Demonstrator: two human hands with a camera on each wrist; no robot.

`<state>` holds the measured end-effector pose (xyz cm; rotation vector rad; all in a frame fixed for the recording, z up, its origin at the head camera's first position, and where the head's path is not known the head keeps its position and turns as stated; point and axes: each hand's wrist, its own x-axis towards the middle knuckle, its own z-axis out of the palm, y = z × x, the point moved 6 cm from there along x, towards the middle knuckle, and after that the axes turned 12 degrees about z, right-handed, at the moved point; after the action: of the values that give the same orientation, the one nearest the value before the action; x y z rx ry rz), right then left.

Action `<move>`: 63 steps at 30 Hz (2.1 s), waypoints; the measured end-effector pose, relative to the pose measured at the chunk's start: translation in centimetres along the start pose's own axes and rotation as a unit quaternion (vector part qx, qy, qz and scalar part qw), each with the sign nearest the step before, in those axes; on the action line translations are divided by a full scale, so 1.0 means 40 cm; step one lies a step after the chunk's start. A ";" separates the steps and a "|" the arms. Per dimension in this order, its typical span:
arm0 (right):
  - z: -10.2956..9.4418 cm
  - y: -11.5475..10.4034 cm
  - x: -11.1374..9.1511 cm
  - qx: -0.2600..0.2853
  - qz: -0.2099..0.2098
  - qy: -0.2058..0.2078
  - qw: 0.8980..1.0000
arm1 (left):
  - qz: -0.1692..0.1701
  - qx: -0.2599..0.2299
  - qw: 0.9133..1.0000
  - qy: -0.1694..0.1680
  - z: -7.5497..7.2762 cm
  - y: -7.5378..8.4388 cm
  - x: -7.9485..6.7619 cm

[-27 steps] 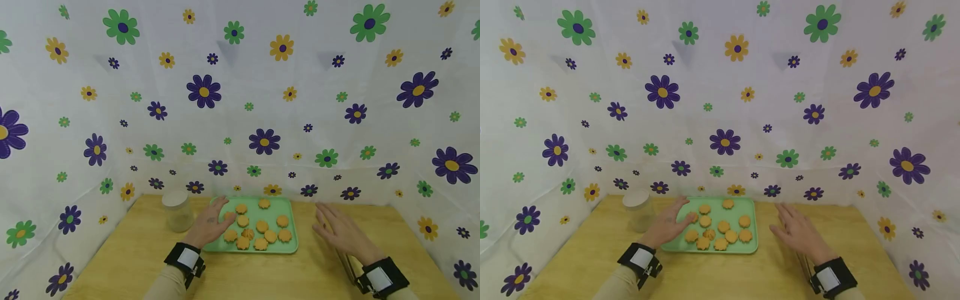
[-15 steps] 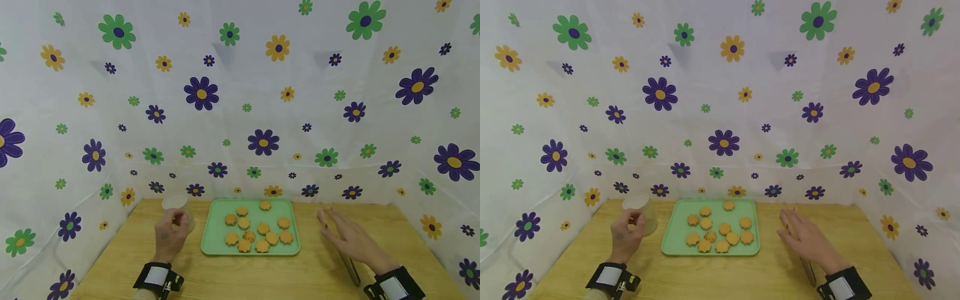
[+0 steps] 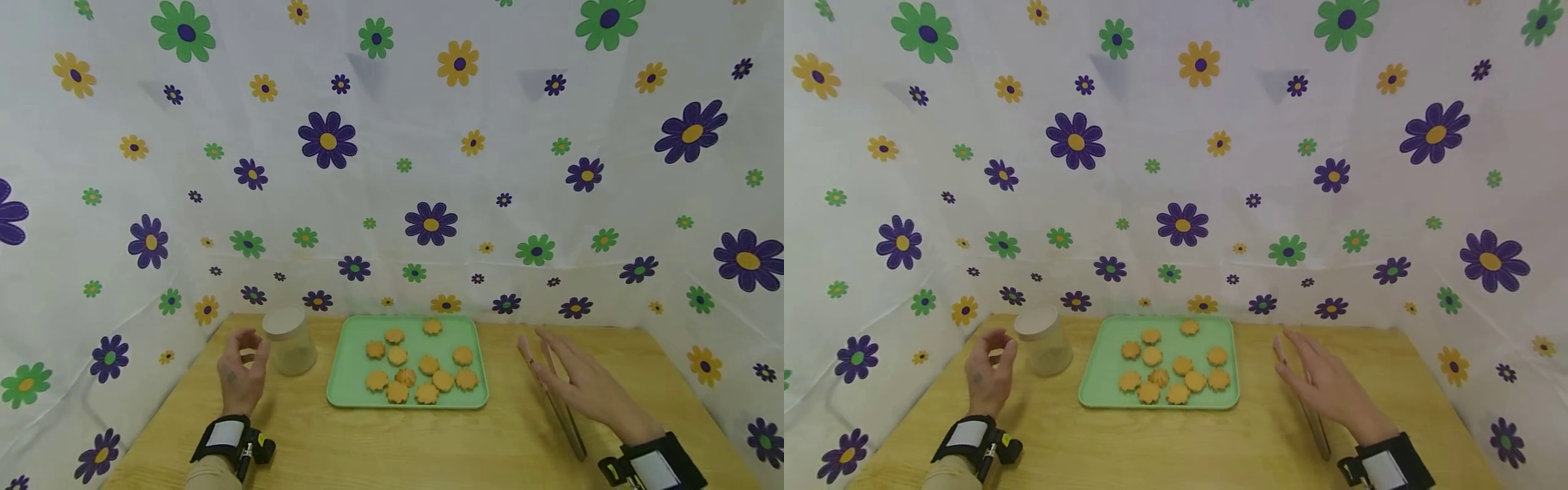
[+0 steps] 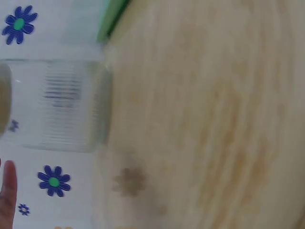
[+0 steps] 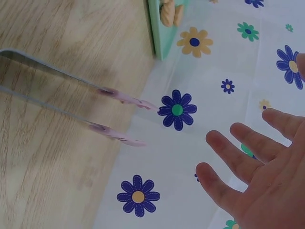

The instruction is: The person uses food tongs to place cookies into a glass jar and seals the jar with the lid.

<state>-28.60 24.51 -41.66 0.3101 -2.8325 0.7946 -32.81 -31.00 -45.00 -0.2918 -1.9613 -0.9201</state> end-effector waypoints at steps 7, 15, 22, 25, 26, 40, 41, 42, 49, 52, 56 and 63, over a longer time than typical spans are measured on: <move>-0.015 -0.018 -0.001 0.009 -0.017 0.000 1.000 | -0.115 -0.093 0.980 -0.133 0.081 -0.060 -0.015; -0.004 -0.027 -0.011 0.007 -0.020 -0.010 1.000 | -0.177 -0.096 0.966 -0.161 0.140 -0.090 -0.015; -0.027 -0.027 -0.012 0.010 -0.048 -0.006 0.999 | -0.240 -0.124 0.951 -0.151 0.149 -0.106 -0.030; -0.037 -0.030 -0.017 0.007 -0.063 0.003 0.998 | -0.244 -0.130 0.947 -0.165 0.155 -0.116 -0.026; -0.038 -0.032 -0.019 0.006 -0.068 0.005 0.998 | -0.242 -0.129 0.946 -0.171 0.156 -0.117 -0.024; -0.006 -0.114 -0.023 0.035 -0.126 0.034 0.991 | -0.121 -0.213 0.952 -0.184 0.151 0.027 0.022; -0.004 -0.121 -0.021 0.037 -0.130 0.036 0.990 | -0.116 -0.229 0.949 -0.181 0.154 0.047 0.024; -0.003 -0.128 -0.020 0.040 -0.136 0.037 0.989 | -0.109 -0.238 0.948 -0.181 0.157 0.066 0.026; 0.019 -0.162 -0.020 0.066 -0.174 0.032 0.982 | -0.088 -0.244 0.940 -0.224 0.175 0.148 0.001; 0.036 -0.176 -0.022 0.065 -0.181 0.038 0.981 | -0.075 -0.262 0.930 -0.246 0.191 0.183 -0.015; 0.067 -0.201 -0.015 0.077 -0.181 0.057 0.979 | -0.064 -0.296 0.916 -0.262 0.218 0.238 -0.029; 0.112 -0.273 -0.003 0.158 -0.182 0.052 0.969 | -0.051 -0.381 0.881 -0.275 0.274 0.335 -0.066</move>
<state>-26.30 13.05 -40.10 0.7820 -2.4376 1.1317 -31.30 -13.58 -43.92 -0.9986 -2.0203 -1.8203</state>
